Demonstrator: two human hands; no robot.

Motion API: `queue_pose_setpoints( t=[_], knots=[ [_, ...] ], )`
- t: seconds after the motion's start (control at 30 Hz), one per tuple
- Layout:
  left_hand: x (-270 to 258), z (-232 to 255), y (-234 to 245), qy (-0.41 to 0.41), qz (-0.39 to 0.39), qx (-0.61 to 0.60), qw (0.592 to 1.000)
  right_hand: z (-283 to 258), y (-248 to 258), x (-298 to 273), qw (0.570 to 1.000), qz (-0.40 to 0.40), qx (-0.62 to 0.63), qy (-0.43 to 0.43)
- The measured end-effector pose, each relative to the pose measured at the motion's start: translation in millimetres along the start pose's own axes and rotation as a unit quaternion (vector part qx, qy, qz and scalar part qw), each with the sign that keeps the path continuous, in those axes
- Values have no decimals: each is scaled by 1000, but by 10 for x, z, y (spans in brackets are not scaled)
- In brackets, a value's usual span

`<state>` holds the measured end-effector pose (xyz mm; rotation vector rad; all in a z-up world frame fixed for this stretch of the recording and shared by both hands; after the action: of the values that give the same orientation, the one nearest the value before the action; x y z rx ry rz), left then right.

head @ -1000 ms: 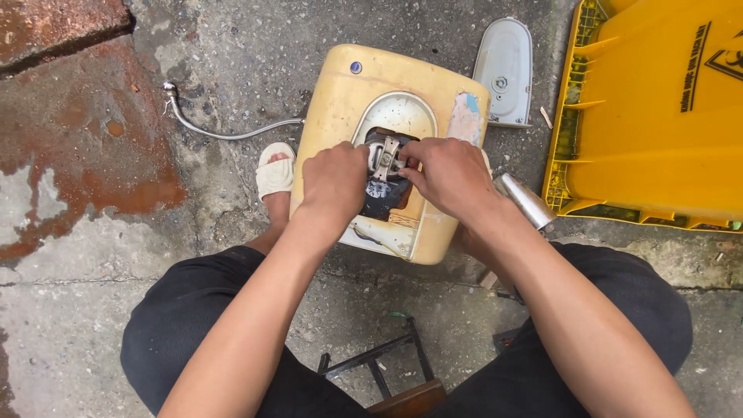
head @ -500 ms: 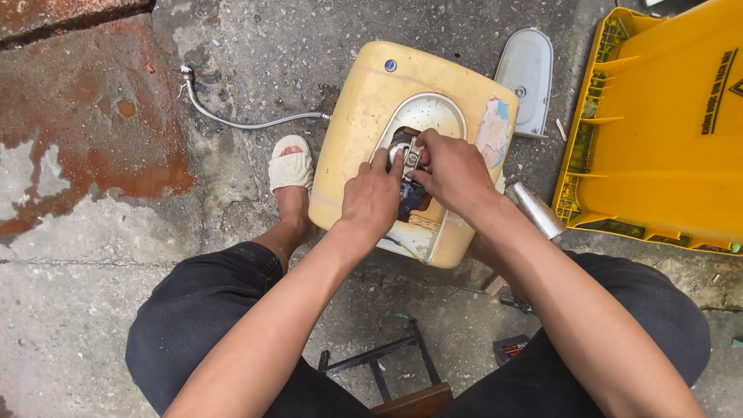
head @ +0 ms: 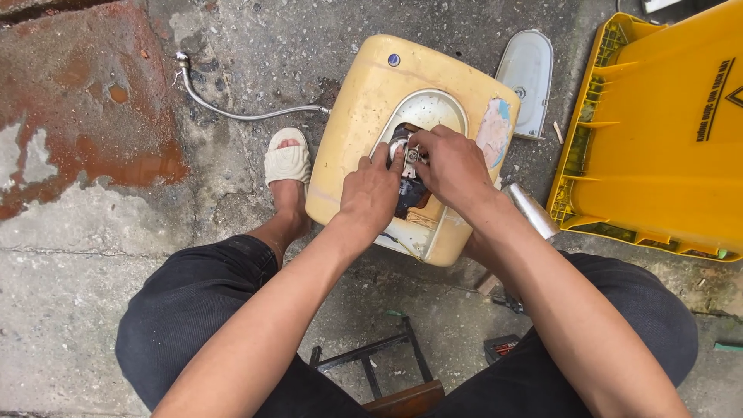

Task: Removing and inspecting the heating element and gasket from a water heater tank

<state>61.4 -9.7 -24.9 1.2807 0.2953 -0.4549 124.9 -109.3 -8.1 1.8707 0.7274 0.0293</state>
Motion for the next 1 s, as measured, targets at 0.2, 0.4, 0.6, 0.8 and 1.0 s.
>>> queue_pose_setpoints(
  t=[0.2, 0.4, 0.6, 0.8, 1.0],
  knots=[
    [-21, 14, 40, 0, 0, 0, 1000, -9, -11, 9, 1000, 0, -11, 7],
    [-12, 26, 36, 1, -1, 4, 1000, 79, -90, 31, 1000, -8, -20, 4],
    [-30, 41, 39, 0, 3, 13, 1000, 119, -106, 47, 1000, 10, 22, -5],
    [-17, 39, 6, -4, 4, 11, 1000, -145, 146, -24, 999, 6, -35, 29],
    [-38, 45, 54, -6, 2, 16, 1000, 439, 195, 218, 997, 59, 18, -34]
  ],
)
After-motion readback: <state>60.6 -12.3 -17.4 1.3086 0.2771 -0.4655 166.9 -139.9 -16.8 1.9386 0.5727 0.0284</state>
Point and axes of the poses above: each hand's wrist, its own x-axis towards the middle knuckle, its own y-axis out of the back of the hand, z = x × y, the point moved 7 cm from there along x, towards the middle knuckle, and after that the axes turned 4 degrees about x, right-handed, at the moved point
